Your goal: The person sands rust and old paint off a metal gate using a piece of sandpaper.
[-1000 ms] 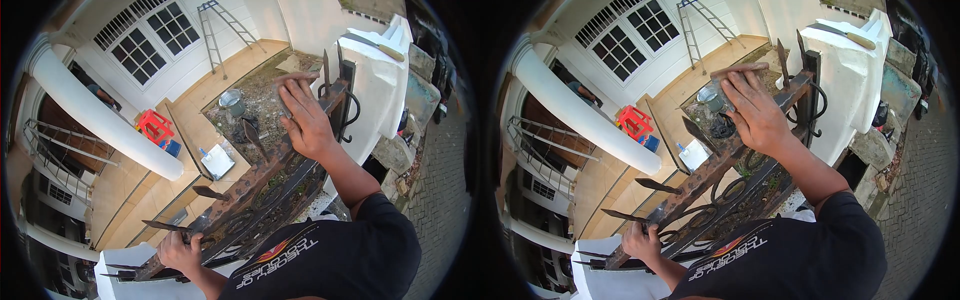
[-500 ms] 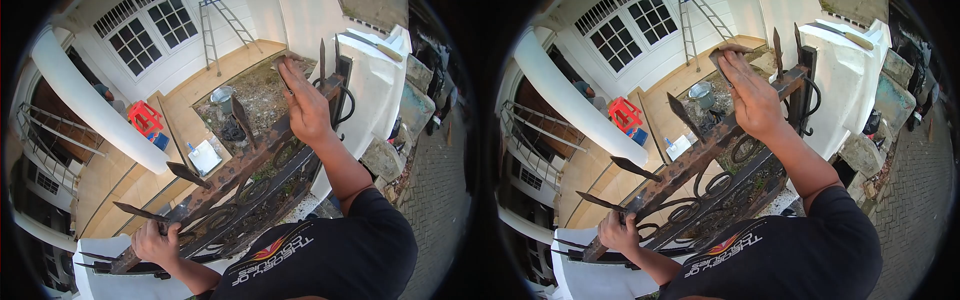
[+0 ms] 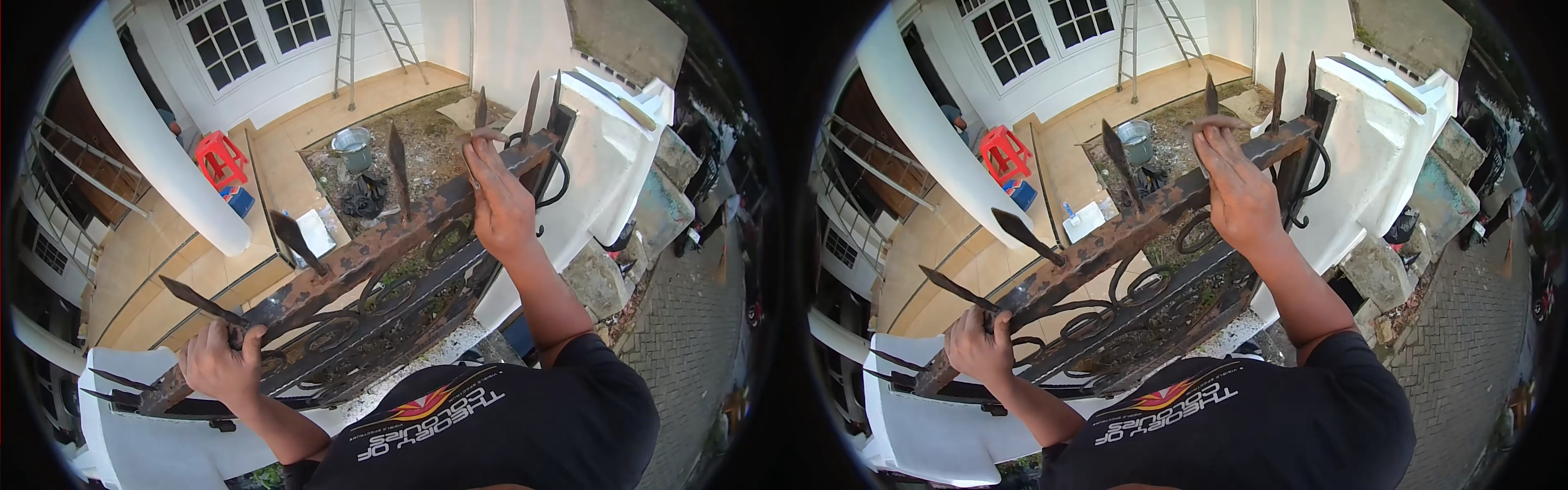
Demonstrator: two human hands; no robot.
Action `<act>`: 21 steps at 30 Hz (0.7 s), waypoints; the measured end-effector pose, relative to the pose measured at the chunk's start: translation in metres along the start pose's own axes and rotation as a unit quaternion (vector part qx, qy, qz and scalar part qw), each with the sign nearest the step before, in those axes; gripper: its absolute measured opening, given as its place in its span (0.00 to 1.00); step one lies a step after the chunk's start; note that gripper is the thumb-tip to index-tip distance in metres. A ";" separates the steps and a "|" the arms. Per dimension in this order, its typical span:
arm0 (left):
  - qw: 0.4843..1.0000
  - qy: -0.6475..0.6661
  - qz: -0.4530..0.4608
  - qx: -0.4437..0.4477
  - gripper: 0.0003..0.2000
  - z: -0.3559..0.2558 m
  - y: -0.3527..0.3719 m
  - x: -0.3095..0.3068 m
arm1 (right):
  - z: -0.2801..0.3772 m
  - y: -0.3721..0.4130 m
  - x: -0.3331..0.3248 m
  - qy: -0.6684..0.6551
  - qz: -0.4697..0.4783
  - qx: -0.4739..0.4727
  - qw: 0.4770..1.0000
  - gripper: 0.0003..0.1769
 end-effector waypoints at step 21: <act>1.000 0.012 -0.002 0.017 0.34 -0.003 -0.004 -0.005 | -0.030 -0.002 0.000 0.079 0.333 0.044 0.938 0.19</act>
Point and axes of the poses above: each hand's wrist, its own y-axis away from the middle knuckle, its own x-axis out of the palm, z = x × y, the point moved 8 cm from there along -y, towards the middle knuckle, and after that the axes turned 15 degrees about -z, right-handed, at the moved point
